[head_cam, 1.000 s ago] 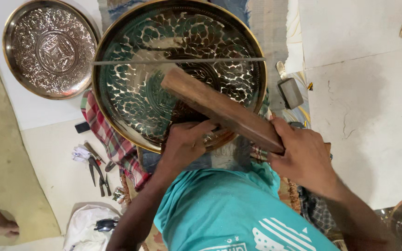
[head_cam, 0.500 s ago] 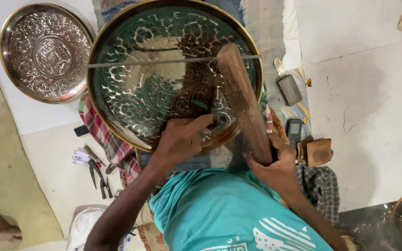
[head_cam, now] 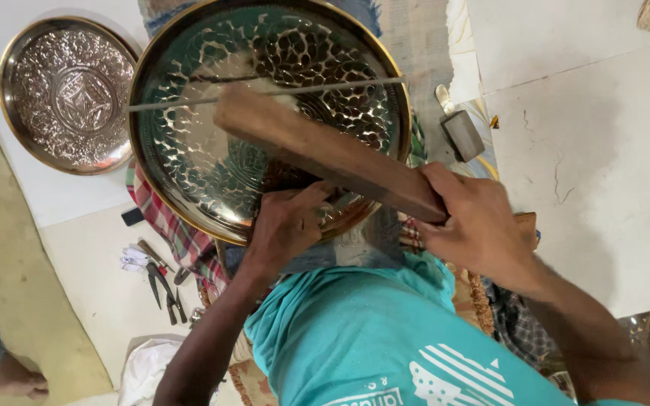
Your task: The person sits on the floor and uses a wooden mallet to repeatedly strike a chisel placed on a large brass plate. The plate is held steady with the left hand while the right hand delivers controlled hammer blows to shape or emboss the surface.
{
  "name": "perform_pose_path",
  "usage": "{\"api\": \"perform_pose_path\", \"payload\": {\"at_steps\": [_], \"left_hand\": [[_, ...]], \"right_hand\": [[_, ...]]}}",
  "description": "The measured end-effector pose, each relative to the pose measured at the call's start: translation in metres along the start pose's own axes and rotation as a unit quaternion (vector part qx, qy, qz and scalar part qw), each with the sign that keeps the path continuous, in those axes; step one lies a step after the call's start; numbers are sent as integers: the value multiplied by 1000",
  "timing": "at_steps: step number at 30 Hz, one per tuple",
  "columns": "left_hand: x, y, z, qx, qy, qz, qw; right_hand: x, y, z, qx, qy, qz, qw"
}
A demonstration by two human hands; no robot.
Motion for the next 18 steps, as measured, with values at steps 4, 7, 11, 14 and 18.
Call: {"api": "perform_pose_path", "payload": {"at_steps": [4, 7, 11, 14, 18], "left_hand": [[-4, -2, -5, 36, 20, -3, 999], [-3, -2, -7, 58, 19, 4, 998], [1, 2, 3, 6, -44, 41, 998], [5, 3, 10, -2, -46, 47, 998], [6, 4, 11, -8, -29, 35, 999]], "right_hand": [[0, -4, 1, 83, -95, -4, 992], [0, -8, 0, -24, -42, -94, 994], [-2, -11, -4, 103, -62, -43, 992], [-2, -13, -8, 118, -64, -13, 991], [0, -10, -14, 154, -59, 57, 985]]}}
Point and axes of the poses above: each hand's wrist, its own x-axis towards the middle knuckle, its own y-axis out of the back of the hand, z = x × y, the point moved 4 cm from there along x, towards the middle knuckle, and after that the axes turned 8 degrees about -x, right-handed, at the moved point
